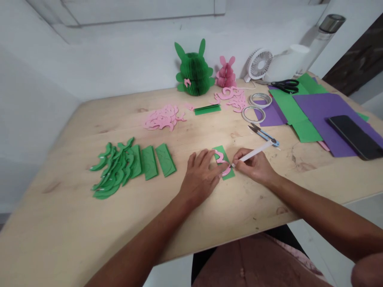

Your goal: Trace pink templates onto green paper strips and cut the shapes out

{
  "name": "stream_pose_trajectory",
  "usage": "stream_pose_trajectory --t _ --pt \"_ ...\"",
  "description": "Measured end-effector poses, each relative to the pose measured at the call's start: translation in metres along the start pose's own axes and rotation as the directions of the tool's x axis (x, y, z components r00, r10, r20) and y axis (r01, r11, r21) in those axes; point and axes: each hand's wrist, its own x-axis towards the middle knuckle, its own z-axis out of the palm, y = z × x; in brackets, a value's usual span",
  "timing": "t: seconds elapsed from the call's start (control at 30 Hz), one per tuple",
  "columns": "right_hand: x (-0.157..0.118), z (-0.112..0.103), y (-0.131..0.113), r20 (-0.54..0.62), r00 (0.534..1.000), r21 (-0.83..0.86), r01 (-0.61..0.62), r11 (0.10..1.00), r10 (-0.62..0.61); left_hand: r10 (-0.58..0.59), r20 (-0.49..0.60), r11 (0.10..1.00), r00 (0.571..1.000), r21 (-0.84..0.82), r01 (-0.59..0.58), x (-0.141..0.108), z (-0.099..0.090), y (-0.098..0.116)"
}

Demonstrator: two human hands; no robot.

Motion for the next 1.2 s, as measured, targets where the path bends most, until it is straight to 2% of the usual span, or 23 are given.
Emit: stream_pose_trajectory --t 0.1,0.3,1.2 --pt "0.0010 -0.0001 0.0033 -0.013 1.000 -0.030 -0.006 1.000 0.006 -0.001 0.005 1.000 1.000 -0.007 0.001 0.0001 -0.0010 0.0004" --pt "0.0004 -0.0003 0.0071 0.044 0.998 -0.041 0.045 0.998 -0.043 0.008 -0.022 1.000 1.000 0.000 -0.008 0.0001 0.0003 -0.0002" --pt "0.0016 -0.0013 0.0057 0.034 0.999 -0.046 0.019 0.999 -0.017 0.016 -0.009 1.000 1.000 0.011 -0.015 -0.0002 -0.0016 0.0002"
